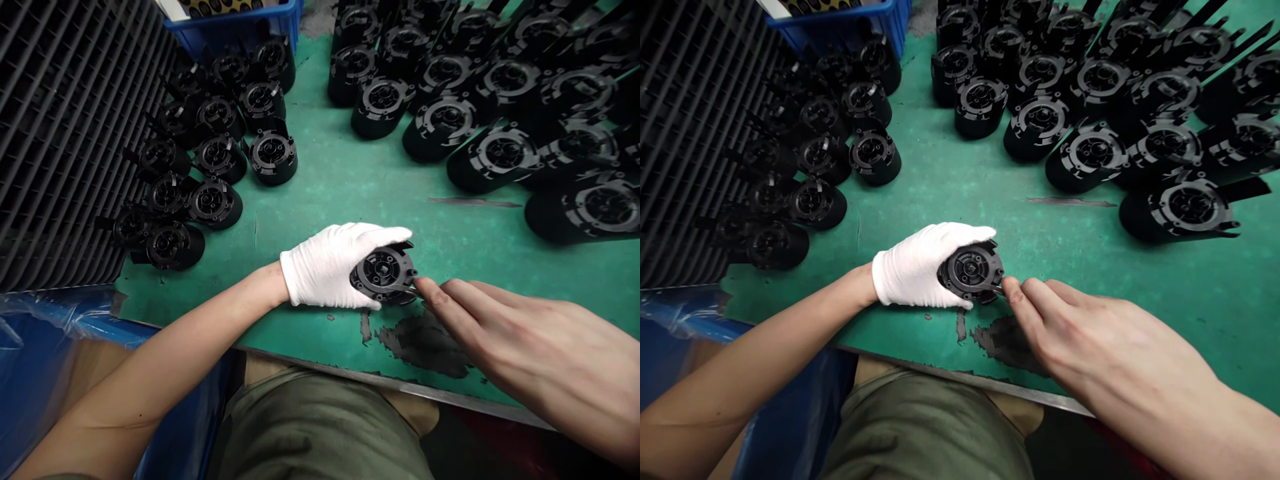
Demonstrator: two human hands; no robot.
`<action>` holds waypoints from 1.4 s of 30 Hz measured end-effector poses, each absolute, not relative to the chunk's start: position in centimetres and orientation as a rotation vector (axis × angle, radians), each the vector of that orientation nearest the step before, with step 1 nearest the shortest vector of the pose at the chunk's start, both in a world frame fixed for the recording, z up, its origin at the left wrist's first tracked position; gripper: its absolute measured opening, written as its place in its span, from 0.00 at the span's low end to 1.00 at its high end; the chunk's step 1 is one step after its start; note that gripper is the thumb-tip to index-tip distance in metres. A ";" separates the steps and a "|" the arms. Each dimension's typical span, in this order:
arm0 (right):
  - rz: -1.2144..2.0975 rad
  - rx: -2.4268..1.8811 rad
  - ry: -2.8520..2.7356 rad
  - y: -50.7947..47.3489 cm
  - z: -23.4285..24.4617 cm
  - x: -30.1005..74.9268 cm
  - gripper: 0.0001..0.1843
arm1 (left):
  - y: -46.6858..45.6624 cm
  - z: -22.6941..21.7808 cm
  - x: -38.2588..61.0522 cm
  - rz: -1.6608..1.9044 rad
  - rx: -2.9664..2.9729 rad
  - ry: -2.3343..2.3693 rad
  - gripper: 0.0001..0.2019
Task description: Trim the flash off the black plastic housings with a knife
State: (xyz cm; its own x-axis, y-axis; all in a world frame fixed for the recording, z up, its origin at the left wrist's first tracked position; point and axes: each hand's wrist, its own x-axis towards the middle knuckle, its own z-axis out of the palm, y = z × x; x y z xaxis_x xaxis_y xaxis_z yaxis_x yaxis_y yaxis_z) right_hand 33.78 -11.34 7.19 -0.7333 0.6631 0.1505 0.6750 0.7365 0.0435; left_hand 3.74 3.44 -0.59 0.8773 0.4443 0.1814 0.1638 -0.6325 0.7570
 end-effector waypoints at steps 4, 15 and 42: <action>-0.124 -1.013 -2.850 -10.2 7.9 34.2 0.40 | 3.5 -0.6 3.7 0.447 2.237 0.443 0.57; -0.002 -1.237 -2.587 -9.2 7.1 35.9 0.15 | 3.6 -1.2 3.9 0.480 2.174 0.426 0.56; 0.183 -1.719 -2.051 -15.4 1.8 35.3 0.22 | 0.5 2.3 -1.5 0.464 1.938 0.911 0.63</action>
